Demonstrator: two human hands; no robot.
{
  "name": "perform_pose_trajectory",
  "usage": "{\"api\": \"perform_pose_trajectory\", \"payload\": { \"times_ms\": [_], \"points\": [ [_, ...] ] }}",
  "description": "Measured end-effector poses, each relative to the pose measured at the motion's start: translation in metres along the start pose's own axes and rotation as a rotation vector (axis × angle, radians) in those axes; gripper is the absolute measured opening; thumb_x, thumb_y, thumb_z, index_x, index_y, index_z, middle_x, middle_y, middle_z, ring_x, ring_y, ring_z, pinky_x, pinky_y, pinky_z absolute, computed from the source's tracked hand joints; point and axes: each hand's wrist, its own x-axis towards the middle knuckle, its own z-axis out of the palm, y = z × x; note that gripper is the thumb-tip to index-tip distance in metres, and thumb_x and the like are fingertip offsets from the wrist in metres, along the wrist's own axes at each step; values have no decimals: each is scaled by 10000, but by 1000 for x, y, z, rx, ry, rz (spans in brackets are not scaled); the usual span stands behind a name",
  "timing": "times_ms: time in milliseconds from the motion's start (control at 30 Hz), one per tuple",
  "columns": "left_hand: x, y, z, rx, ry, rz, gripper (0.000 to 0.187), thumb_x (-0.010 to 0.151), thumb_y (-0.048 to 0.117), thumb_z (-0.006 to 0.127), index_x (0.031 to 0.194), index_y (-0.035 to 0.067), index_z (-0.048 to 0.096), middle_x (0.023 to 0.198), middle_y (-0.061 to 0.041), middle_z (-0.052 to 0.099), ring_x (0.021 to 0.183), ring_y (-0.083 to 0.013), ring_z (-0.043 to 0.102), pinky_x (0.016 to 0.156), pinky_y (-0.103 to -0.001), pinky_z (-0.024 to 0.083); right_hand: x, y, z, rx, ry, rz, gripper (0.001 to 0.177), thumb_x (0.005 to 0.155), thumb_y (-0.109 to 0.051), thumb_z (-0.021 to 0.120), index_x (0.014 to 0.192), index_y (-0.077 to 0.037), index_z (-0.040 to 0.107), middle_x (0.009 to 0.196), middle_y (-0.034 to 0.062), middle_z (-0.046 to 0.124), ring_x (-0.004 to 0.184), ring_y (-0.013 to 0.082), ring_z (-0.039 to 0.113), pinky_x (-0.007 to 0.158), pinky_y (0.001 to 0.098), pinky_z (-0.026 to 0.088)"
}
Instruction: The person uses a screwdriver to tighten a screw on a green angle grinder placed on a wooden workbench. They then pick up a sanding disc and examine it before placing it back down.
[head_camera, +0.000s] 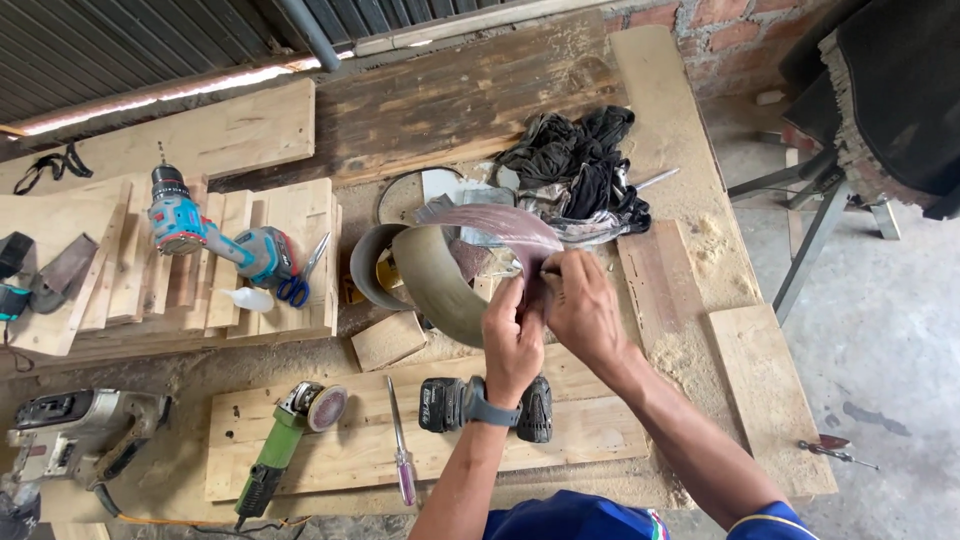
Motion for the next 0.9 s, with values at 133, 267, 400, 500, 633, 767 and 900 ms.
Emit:
{"api": "perform_pose_trajectory", "payload": {
  "times_ms": [133,267,400,500,633,767,900],
  "points": [
    [-3,-19,-7,93,5,40,135,906,2,539,979,15,652,792,-99,526,712,-205,545,625,-349,433,8,7,3,7,34,-13,52,1021,-146,588,1018,-96,603,905,133,604,839,387,636,716,474,528],
    [-7,-22,-7,109,18,28,149,878,2,542,964,20,663,786,-104,536,709,-208,539,620,-365,437,7,20,11,-10,-50,57,85,1034,-171,580,1026,-97,620,871,123,589,812,356,639,697,452,531],
    [-23,-35,-9,136,25,-12,245,891,-18,518,1052,18,700,791,-85,575,678,-162,513,602,-309,438,32,16,-37,432,6,415,77,1017,-71,653,1081,-27,650,873,177,671,818,267,667,757,392,548],
    [-18,-36,-13,230,46,54,327,877,-53,536,1184,-73,648,835,-175,575,707,-251,579,591,-361,458,28,18,-38,1293,33,481,79,1009,-56,603,1052,-6,559,812,120,548,734,206,549,687,305,512],
    [-13,-1,-9,207,28,62,428,912,-77,490,1322,-78,614,884,-166,620,748,-238,606,642,-344,526,21,31,-32,1627,-26,561,109,996,-22,560,1096,14,535,855,137,536,769,213,554,665,313,470],
    [-19,-7,-4,267,5,137,501,923,-77,465,1414,-59,563,870,-169,616,731,-258,616,625,-358,549,16,34,-21,1734,-69,610,133,984,-35,570,1108,0,539,872,121,524,766,197,552,661,291,456],
    [-20,3,3,354,-17,185,540,909,-93,449,1436,-42,555,835,-164,597,679,-262,597,579,-358,550,13,39,-12,1810,-114,603,147,970,-39,580,1102,10,538,865,115,509,767,202,544,651,292,457]
  ]
}}
